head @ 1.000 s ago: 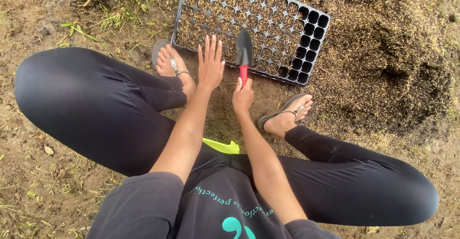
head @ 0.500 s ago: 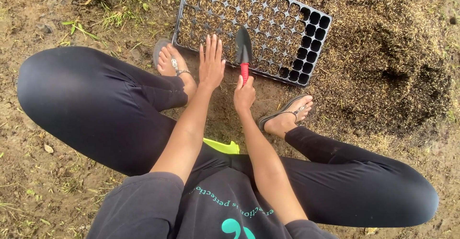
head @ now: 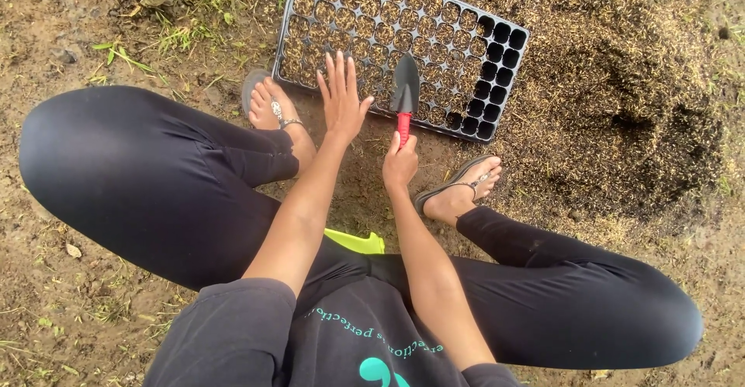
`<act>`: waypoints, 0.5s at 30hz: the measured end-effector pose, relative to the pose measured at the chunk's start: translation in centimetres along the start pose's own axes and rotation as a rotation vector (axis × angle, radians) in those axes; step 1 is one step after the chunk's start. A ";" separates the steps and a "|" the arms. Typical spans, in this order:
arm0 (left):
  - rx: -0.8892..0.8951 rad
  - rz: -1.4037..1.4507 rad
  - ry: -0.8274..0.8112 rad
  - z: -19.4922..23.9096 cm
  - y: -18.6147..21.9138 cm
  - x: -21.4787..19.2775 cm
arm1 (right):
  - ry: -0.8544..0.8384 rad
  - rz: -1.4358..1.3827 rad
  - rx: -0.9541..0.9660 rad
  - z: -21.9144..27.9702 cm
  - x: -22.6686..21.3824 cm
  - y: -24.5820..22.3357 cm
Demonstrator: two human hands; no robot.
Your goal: Filling a plastic seed tray with soil using a hand trowel and leveling it by hand in an outdoor field.
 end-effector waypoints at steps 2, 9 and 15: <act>-0.022 0.006 0.019 -0.2 0.0 0.8 | 0.020 -0.038 0.029 0.3 -0.2 0.0; 0.008 -0.019 -0.038 -0.2 2.0 -0.2 | 0.131 -0.154 0.108 -0.7 0.0 0.5; 0.187 -0.161 -0.078 1.1 2.2 2.3 | 0.236 -0.294 0.229 -2.1 -1.2 0.2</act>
Point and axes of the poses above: each hand's wrist, its own z-axis away from the middle knuckle, its own x-axis out of the palm, y = z × x, the point moved 1 cm from there along -z, towards the middle knuckle, and after that the axes turned 1 degree about -y, right-handed, at the moved point
